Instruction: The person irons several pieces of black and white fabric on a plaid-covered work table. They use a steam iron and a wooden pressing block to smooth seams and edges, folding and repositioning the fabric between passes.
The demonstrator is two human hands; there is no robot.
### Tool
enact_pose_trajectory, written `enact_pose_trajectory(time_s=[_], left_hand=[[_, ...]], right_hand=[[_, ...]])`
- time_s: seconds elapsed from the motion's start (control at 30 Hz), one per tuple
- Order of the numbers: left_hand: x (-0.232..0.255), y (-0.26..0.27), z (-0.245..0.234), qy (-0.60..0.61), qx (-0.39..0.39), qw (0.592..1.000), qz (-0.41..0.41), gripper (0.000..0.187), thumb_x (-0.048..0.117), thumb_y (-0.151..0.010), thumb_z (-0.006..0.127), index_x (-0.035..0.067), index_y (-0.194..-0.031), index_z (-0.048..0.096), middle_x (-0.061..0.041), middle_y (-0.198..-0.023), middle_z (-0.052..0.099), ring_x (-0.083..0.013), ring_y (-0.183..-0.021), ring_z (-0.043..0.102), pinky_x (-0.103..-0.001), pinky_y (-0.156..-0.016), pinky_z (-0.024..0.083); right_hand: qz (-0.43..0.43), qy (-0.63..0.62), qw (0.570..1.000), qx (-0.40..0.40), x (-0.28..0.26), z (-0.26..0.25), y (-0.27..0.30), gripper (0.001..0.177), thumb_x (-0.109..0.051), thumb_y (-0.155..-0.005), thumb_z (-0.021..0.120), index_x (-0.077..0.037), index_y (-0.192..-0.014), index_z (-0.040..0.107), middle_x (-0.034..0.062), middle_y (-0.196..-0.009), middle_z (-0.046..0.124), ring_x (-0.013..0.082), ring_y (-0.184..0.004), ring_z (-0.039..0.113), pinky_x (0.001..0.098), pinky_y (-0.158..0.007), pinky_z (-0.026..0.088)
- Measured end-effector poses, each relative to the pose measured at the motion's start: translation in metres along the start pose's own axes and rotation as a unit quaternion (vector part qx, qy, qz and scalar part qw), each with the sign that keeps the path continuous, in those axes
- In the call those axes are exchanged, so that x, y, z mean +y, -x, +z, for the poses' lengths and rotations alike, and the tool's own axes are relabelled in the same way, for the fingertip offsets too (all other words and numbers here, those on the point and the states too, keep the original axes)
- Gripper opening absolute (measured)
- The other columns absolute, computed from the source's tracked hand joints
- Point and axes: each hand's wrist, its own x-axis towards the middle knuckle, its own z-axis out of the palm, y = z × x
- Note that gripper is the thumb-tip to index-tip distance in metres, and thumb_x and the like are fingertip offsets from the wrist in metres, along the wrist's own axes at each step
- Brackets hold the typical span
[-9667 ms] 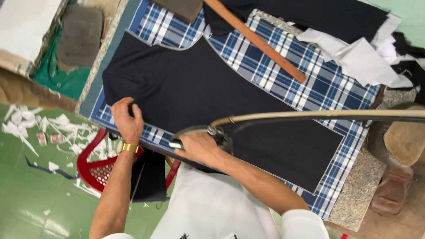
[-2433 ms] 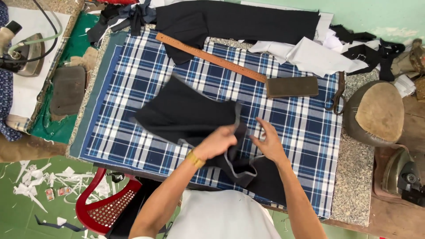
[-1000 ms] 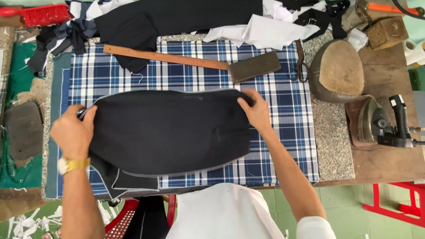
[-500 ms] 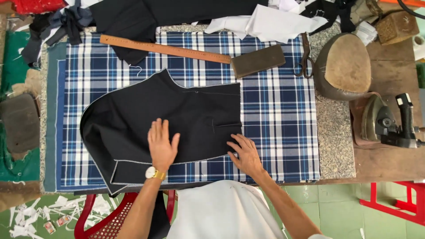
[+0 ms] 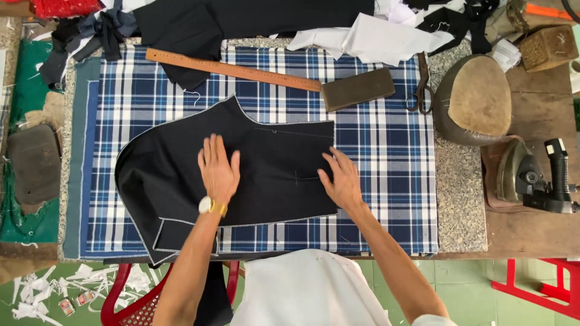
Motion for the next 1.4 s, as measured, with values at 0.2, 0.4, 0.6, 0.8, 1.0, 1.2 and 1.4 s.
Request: enact_pose_trajectory(time_s=[0.2, 0.4, 0.6, 0.8, 1.0, 1.2, 1.4], left_hand=[[-0.017, -0.06, 0.074, -0.003, -0.01, 1.0, 0.0, 0.05, 0.033, -0.108, 0.053, -0.002, -0.143, 0.056, -0.024, -0.141, 0.061, -0.0386, -0.134, 0.055, -0.05, -0.111, 0.036], [-0.033, -0.067, 0.092, 0.008, -0.14, 0.99, 0.023, 0.065, 0.046, -0.112, 0.036, 0.002, -0.16, 0.038, -0.025, -0.167, 0.029, -0.0405, -0.156, 0.02, -0.058, -0.124, 0.01], [-0.015, -0.058, 0.052, 0.064, -0.086, 0.991, 0.085, 0.069, 0.047, -0.109, 0.05, -0.002, -0.157, 0.04, -0.03, -0.161, 0.037, -0.0441, -0.151, 0.03, -0.057, -0.123, 0.018], [0.054, 0.031, 0.023, 0.168, -0.109, 0.965, 0.169, 0.094, 0.054, -0.088, 0.074, -0.004, -0.154, 0.04, -0.025, -0.153, 0.049, -0.0395, -0.143, 0.045, -0.052, -0.122, 0.03], [0.075, 0.069, 0.031, 0.129, -0.218, 0.953, 0.164, 0.121, 0.076, -0.08, 0.067, 0.001, -0.162, 0.019, -0.022, -0.166, 0.027, -0.0407, -0.154, 0.019, -0.056, -0.127, 0.012], [0.078, 0.064, 0.024, 0.074, -0.255, 0.948, 0.176, 0.124, 0.088, -0.078, 0.054, 0.009, -0.165, 0.013, -0.021, -0.169, 0.019, -0.0408, -0.156, 0.011, -0.058, -0.127, 0.004], [0.085, 0.087, 0.004, 0.051, -0.167, 0.975, 0.136, 0.095, 0.067, -0.093, 0.055, 0.008, -0.163, 0.027, -0.019, -0.168, 0.024, -0.0369, -0.156, 0.017, -0.054, -0.128, 0.008]], right_hand=[[0.023, 0.031, 0.987, -0.159, -0.006, 0.014, -0.037, 0.062, -0.053, -0.11, 0.036, -0.012, -0.155, 0.045, 0.0184, -0.163, 0.037, 0.0362, -0.152, 0.033, 0.0517, -0.121, 0.027], [-0.001, 0.105, 0.963, -0.249, 0.02, 0.031, -0.032, 0.072, -0.064, -0.107, 0.023, -0.022, -0.165, 0.026, 0.0077, -0.174, 0.01, 0.0278, -0.16, 0.005, 0.0462, -0.127, 0.004], [0.008, -0.048, 0.979, -0.196, 0.031, 0.007, -0.022, 0.091, -0.079, -0.091, 0.049, -0.024, -0.162, 0.034, 0.0038, -0.173, 0.018, 0.028, -0.158, 0.013, 0.0485, -0.127, 0.015], [-0.038, -0.02, 0.991, -0.129, 0.046, -0.01, 0.018, 0.096, -0.079, -0.078, 0.069, -0.023, -0.153, 0.049, -0.0029, -0.167, 0.033, 0.0243, -0.157, 0.018, 0.0446, -0.125, 0.018], [-0.006, 0.073, 0.963, -0.26, 0.055, -0.002, 0.02, 0.127, -0.093, -0.062, 0.065, -0.023, -0.163, 0.031, -0.0031, -0.173, 0.018, 0.0283, -0.16, 0.001, 0.0474, -0.129, 0.004], [0.002, 0.052, 0.954, -0.294, 0.051, -0.011, 0.015, 0.128, -0.093, -0.063, 0.065, -0.025, -0.164, 0.025, -0.0025, -0.174, 0.012, 0.0288, -0.159, -0.001, 0.0483, -0.13, 0.001], [0.006, -0.078, 0.995, 0.066, 0.107, -0.079, 0.02, 0.061, -0.023, -0.076, 0.09, -0.011, -0.13, 0.065, 0.0119, -0.128, 0.064, 0.0343, -0.122, 0.06, 0.0491, -0.105, 0.046]])
